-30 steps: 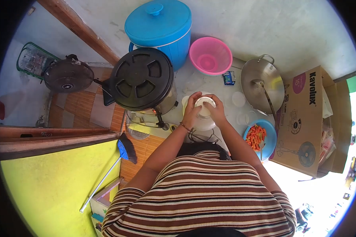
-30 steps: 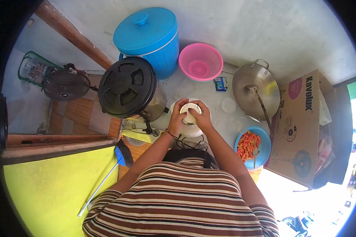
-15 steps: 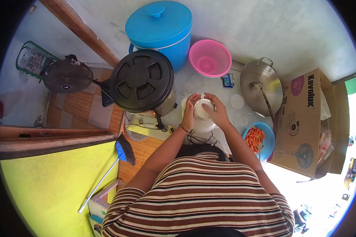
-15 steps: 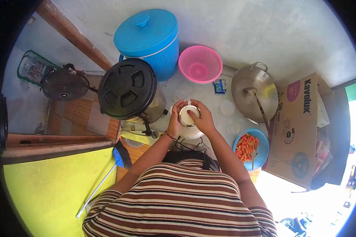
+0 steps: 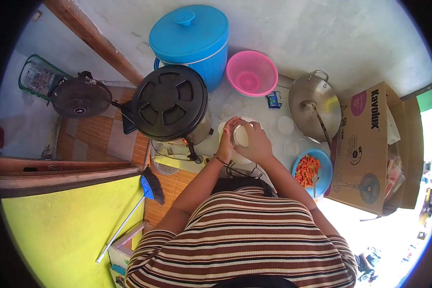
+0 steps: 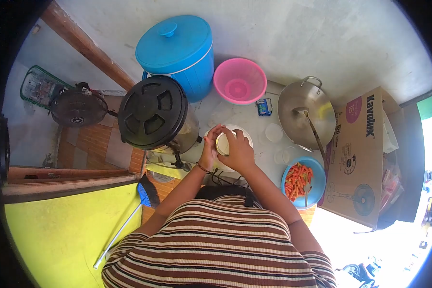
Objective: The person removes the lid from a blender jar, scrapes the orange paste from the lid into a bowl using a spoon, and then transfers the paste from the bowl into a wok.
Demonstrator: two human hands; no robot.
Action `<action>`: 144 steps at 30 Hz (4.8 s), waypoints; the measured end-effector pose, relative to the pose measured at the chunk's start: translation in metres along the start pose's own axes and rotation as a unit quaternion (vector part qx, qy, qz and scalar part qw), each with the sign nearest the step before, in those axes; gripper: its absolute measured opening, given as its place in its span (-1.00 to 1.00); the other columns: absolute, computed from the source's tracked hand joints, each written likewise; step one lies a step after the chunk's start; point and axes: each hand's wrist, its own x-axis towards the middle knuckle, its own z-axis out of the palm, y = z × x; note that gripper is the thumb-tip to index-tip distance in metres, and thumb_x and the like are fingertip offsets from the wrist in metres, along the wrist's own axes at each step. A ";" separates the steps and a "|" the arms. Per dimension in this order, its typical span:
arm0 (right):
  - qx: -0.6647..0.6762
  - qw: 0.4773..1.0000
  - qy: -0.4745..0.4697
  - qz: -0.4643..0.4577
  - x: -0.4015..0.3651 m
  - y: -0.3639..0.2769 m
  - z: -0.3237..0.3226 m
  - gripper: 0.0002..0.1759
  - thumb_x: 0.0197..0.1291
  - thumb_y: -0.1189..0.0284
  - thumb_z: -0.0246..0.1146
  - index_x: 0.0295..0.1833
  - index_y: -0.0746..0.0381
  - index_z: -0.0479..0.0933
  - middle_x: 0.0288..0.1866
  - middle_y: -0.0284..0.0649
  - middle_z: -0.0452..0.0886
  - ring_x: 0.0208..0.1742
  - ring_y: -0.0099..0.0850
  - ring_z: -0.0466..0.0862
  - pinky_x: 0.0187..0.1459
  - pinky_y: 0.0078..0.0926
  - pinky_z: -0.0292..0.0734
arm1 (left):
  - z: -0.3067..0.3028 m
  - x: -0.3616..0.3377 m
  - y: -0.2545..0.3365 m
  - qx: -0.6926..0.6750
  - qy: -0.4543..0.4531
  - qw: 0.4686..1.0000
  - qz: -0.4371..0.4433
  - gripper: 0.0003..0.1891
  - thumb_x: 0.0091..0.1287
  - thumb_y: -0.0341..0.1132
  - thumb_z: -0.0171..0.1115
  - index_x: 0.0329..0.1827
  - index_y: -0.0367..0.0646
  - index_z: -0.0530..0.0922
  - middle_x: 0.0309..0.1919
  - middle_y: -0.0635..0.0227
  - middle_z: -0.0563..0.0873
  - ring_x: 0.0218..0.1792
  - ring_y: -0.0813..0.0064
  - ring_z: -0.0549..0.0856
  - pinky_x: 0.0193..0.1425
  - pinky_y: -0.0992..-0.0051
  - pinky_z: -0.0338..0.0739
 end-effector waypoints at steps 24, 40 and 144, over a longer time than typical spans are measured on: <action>0.115 0.983 0.144 -0.020 -0.023 0.006 -0.035 -0.17 -0.37 0.34 0.52 0.17 0.12 0.37 0.09 -0.15 0.43 0.13 -0.10 0.51 0.07 -0.18 0.50 | 0.033 -0.038 0.075 0.360 -0.033 0.901 0.241 -0.22 0.41 0.24 -0.17 0.36 -0.35 0.31 0.35 -0.06 0.35 0.37 0.02 0.33 0.47 0.15 0.08; 0.294 0.911 0.286 -0.051 -0.054 0.050 0.006 -0.08 -0.34 0.47 0.61 0.17 0.21 0.20 0.13 -0.08 0.34 0.16 -0.26 0.46 0.17 -0.31 0.42 | 0.046 -0.060 0.072 0.434 -0.007 0.838 0.332 -0.25 0.42 0.27 -0.21 0.24 -0.31 0.41 0.28 -0.06 0.42 0.31 0.03 0.38 0.40 0.14 0.09; -0.107 0.975 -0.039 0.190 -0.055 0.190 -0.061 -0.12 -0.28 0.29 0.53 0.30 0.08 0.38 0.22 -0.03 0.36 0.21 0.03 0.43 0.18 -0.09 0.48 | 0.140 0.079 -0.071 0.683 -0.188 0.702 -0.063 -0.09 -0.03 -0.35 0.45 0.46 0.00 0.20 0.37 0.08 0.31 0.33 -0.02 0.39 0.34 0.13 0.39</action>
